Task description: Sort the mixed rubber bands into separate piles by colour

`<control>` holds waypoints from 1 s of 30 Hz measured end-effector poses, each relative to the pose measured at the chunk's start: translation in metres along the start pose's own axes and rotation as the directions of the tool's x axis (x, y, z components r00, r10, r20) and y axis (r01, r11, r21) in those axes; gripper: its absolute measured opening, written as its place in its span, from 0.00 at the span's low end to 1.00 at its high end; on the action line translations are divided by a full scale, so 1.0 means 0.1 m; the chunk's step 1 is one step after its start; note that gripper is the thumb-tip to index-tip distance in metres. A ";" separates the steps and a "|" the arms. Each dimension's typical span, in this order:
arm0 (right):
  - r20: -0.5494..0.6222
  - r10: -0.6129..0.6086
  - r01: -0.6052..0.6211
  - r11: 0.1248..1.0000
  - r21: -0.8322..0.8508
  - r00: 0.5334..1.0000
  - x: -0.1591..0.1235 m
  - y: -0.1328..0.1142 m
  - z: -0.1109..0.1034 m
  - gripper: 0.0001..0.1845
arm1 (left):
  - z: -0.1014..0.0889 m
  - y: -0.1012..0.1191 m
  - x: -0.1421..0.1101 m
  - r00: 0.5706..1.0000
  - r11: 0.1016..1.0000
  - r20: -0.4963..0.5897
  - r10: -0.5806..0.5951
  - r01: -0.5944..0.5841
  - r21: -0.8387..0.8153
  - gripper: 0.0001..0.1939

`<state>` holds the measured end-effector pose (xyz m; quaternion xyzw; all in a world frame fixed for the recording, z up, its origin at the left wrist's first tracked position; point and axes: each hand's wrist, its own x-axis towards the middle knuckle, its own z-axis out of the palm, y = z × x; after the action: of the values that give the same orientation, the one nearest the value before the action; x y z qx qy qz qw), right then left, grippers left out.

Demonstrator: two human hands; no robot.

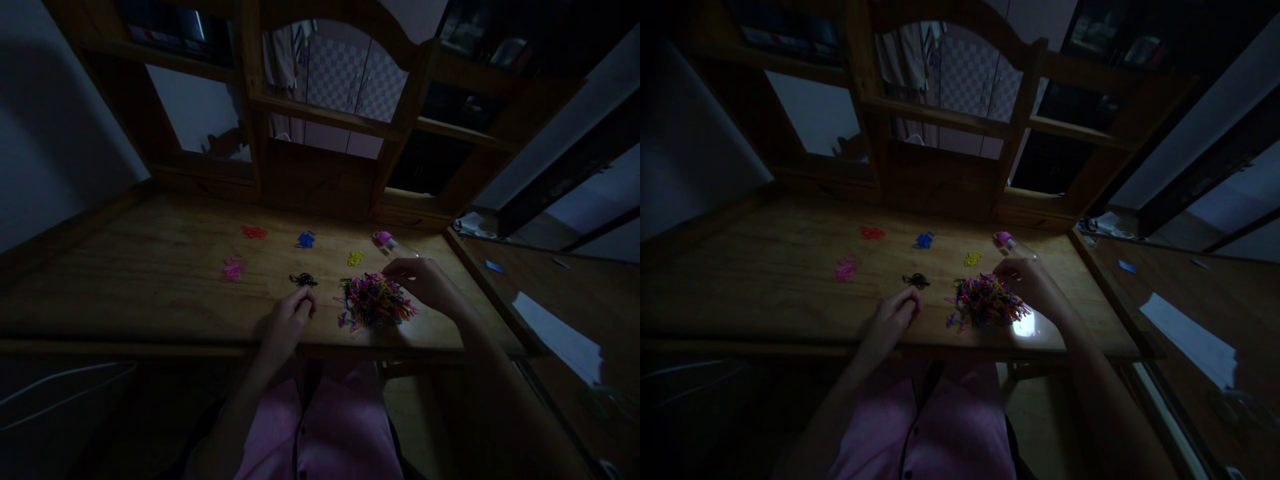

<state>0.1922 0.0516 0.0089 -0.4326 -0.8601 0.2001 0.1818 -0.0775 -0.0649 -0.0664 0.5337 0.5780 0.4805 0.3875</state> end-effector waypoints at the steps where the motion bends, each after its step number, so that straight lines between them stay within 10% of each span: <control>1: 0.023 -0.015 0.015 1.000 -0.003 1.000 -0.03 0.03 -0.01 0.11 | 0.00 0.00 0.00 1.000 1.000 0.000 -0.001 0.001 0.003 0.08; 18: 0.196 -0.209 0.241 0.957 -0.159 0.958 -0.06 0.06 0.11 0.21 | 0.00 0.01 0.01 1.000 1.000 -0.013 0.007 -0.007 0.014 0.08; 30: 0.200 -0.129 0.171 0.963 -0.210 0.971 0.01 0.02 0.13 0.13 | 0.00 0.00 0.00 1.000 1.000 -0.001 0.013 -0.013 -0.018 0.08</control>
<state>0.1865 0.0512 -0.0028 -0.3634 -0.9207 0.1262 0.0657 -0.0775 -0.0652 -0.0665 0.5340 0.5702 0.4883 0.3889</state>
